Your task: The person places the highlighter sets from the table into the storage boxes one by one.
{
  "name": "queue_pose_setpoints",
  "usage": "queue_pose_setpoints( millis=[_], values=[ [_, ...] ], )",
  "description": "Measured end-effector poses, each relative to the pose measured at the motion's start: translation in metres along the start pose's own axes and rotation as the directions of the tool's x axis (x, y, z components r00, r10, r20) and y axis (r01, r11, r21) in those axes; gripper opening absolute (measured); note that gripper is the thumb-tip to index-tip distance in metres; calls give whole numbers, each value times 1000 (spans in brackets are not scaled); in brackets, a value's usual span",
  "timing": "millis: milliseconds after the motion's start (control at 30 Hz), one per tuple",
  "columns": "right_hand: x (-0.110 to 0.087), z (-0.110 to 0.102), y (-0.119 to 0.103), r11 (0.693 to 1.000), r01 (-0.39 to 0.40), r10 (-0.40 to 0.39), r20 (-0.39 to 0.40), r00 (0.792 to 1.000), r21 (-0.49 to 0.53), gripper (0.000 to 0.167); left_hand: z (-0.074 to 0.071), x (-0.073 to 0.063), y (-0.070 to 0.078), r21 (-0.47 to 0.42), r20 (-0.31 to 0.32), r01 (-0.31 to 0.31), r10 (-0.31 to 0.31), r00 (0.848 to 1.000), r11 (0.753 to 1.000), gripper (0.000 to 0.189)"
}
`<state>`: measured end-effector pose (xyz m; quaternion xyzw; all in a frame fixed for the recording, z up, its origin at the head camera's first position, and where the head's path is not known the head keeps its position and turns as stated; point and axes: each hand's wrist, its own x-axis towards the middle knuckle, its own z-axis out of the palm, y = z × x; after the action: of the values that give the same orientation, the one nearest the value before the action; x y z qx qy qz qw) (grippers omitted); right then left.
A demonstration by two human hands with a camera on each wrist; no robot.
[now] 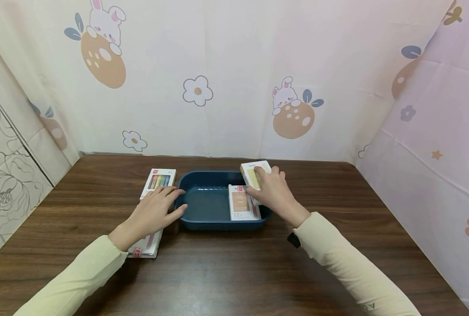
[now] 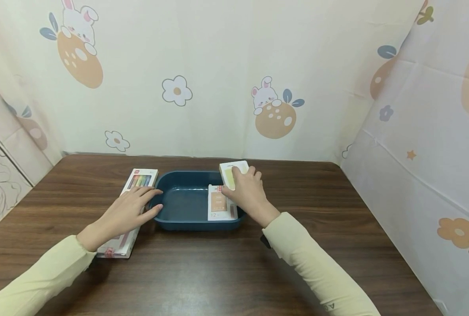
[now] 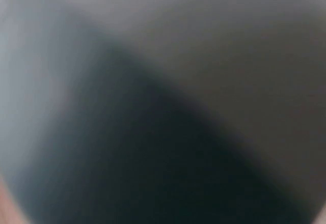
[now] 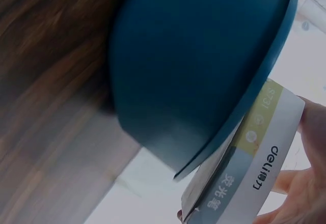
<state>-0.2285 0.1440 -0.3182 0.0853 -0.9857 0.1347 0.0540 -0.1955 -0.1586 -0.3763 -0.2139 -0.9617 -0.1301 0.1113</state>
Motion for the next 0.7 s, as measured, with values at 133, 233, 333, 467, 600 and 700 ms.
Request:
queue_pose_setpoints(
  millis=[133, 233, 333, 467, 600, 700],
  values=[
    [-3, 2, -8, 1000, 5, -5, 12, 1000, 4, 63, 0, 0, 0, -1, 3, 3, -3, 1000, 1000, 49],
    [-6, 4, -13, 1000, 12, -12, 16, 1000, 5, 62, 0, 0, 0, -1, 3, 2, -2, 1000, 1000, 49],
    [-8, 5, -17, 1000, 31, -31, 13, 999, 0, 62, 0, 0, 0, 1, -4, -6, 6, 1000, 1000, 49],
    [-11, 7, -21, 998, 58, -58, 10, 998, -6, 61, 1, 0, 0, 3, -15, -15, 16, 1000, 1000, 49],
    [-13, 10, -25, 998, 65, -65, 8, 998, -6, 60, 0, 0, 0, 5, -13, -18, 18, 1000, 1000, 50],
    [-15, 13, -27, 998, 59, -59, 13, 998, -5, 59, 0, 0, 0, 6, -11, -21, 21, 1000, 1000, 51]
  ],
)
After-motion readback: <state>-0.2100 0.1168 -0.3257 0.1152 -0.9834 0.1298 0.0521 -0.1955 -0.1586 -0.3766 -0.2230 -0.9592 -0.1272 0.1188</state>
